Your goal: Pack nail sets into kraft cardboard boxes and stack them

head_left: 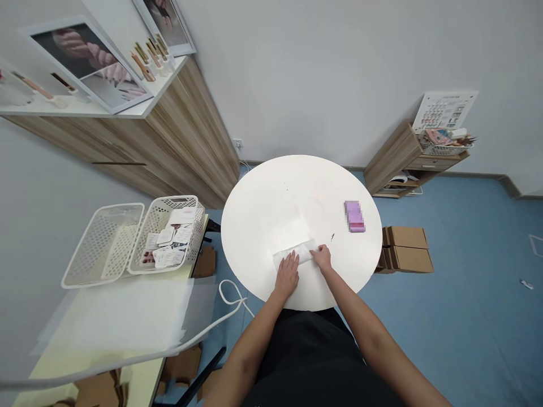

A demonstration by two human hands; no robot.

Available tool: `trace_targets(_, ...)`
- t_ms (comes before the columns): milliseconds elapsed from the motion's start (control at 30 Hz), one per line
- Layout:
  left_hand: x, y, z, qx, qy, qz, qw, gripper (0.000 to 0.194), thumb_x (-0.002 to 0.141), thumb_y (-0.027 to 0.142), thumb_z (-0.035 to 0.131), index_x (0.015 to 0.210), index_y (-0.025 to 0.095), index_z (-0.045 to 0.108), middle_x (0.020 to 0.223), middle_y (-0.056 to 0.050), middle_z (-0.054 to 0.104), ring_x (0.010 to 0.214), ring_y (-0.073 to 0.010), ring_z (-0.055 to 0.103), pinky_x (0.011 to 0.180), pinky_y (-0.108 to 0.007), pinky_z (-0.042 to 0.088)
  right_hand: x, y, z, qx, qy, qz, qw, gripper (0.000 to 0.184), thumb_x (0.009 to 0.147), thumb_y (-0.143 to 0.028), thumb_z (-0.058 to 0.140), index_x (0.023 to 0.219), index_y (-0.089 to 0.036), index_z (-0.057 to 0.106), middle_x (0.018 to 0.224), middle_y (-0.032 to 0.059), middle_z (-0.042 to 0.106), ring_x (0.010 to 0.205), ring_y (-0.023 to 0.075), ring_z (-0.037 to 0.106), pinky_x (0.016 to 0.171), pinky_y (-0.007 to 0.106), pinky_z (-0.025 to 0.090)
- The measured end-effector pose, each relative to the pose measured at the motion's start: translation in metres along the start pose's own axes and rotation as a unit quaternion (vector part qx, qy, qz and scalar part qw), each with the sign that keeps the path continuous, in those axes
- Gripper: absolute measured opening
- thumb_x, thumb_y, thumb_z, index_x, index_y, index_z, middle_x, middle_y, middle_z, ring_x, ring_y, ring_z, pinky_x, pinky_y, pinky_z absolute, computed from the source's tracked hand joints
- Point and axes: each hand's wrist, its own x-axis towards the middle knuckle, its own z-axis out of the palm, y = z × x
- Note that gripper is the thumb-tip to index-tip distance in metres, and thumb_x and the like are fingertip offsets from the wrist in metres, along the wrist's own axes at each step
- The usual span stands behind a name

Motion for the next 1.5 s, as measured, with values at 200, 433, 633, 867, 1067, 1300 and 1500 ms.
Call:
trace_targets(200, 0.001, -0.001, -0.001, -0.032, -0.001, -0.001, 0.999, 0.069, 0.083, 0.008, 0.041, 0.15, 0.016, 0.029, 0.158, -0.014, 0.031, 0.145, -0.0283, 0.031, 0.116, -0.05, 0.029, -0.018, -0.007, 0.015, 0.16, -0.113, -0.022, 0.98, 0.033, 0.061, -0.028, 0.064, 0.09, -0.023, 0.05, 0.073, -0.0031, 0.054, 0.068, 0.0169, 0.057, 0.062, 0.028, 0.048)
trace_targets(433, -0.003, -0.013, -0.001, -0.144, 0.018, 0.005, 0.989, 0.07, 0.082, 0.002, 0.035, 0.15, 0.018, 0.029, 0.156, -0.011, 0.035, 0.146, -0.0228, 0.03, 0.119, -0.051, 0.026, -0.038, -0.005, 0.019, 0.014, -0.172, -0.227, 0.959, 0.042, 0.071, -0.018, 0.051, 0.113, -0.02, 0.054, 0.084, -0.0016, 0.054, 0.07, 0.0153, 0.052, 0.072, 0.032, 0.049)
trace_targets(633, 0.003, -0.02, -0.008, -0.246, 0.027, -0.056, 0.967, 0.082, 0.076, 0.0, 0.036, 0.154, 0.018, 0.015, 0.152, -0.012, 0.04, 0.14, -0.0213, 0.039, 0.114, -0.047, 0.038, -0.045, 0.001, 0.016, -0.132, -0.227, -0.345, 0.901, 0.061, 0.074, -0.009, 0.049, 0.135, -0.018, 0.047, 0.107, 0.0076, 0.054, 0.092, 0.0187, 0.056, 0.086, 0.034, 0.051)
trace_targets(867, 0.006, -0.016, -0.012, -0.192, 0.01, -0.047, 0.98, 0.081, 0.076, 0.0, 0.04, 0.152, 0.026, 0.026, 0.162, -0.008, 0.019, 0.136, -0.0235, 0.046, 0.102, -0.042, 0.051, -0.041, -0.004, 0.012, -0.105, -0.255, -0.296, 0.914, 0.056, 0.081, -0.008, 0.037, 0.134, -0.02, 0.049, 0.101, 0.0051, 0.062, 0.092, 0.0188, 0.06, 0.086, 0.035, 0.051)
trace_targets(1067, 0.002, -0.02, -0.002, -0.084, -0.003, 0.011, 0.996, 0.073, 0.077, 0.0, 0.039, 0.148, 0.015, 0.034, 0.16, -0.014, 0.025, 0.144, -0.0249, 0.034, 0.115, -0.049, 0.034, -0.041, -0.009, 0.007, -0.098, -0.21, -0.29, 0.929, 0.049, 0.084, -0.012, 0.039, 0.132, -0.021, 0.044, 0.106, 0.0049, 0.062, 0.089, 0.0183, 0.062, 0.081, 0.035, 0.053)
trace_targets(1300, 0.005, -0.018, -0.006, -0.087, -0.013, 0.019, 0.996, 0.066, 0.077, 0.0, 0.038, 0.143, 0.008, 0.038, 0.156, -0.02, 0.032, 0.145, -0.0234, 0.031, 0.117, -0.046, 0.031, -0.046, -0.008, 0.004, -0.314, -0.147, -0.454, 0.82, 0.046, 0.085, -0.009, 0.046, 0.129, -0.015, 0.056, 0.142, 0.0149, 0.051, 0.132, 0.0319, 0.041, 0.108, 0.052, 0.035)
trace_targets(1500, -0.008, -0.029, -0.004, -0.184, 0.142, -0.178, 0.956, 0.052, 0.088, 0.016, 0.044, 0.139, 0.02, 0.041, 0.143, -0.015, 0.046, 0.137, -0.0279, 0.042, 0.113, -0.054, 0.035, -0.041, -0.002, 0.008, -0.347, -0.167, -0.463, 0.798, 0.049, 0.09, -0.015, 0.048, 0.139, -0.017, 0.051, 0.149, 0.0143, 0.046, 0.14, 0.0307, 0.037, 0.117, 0.056, 0.021)
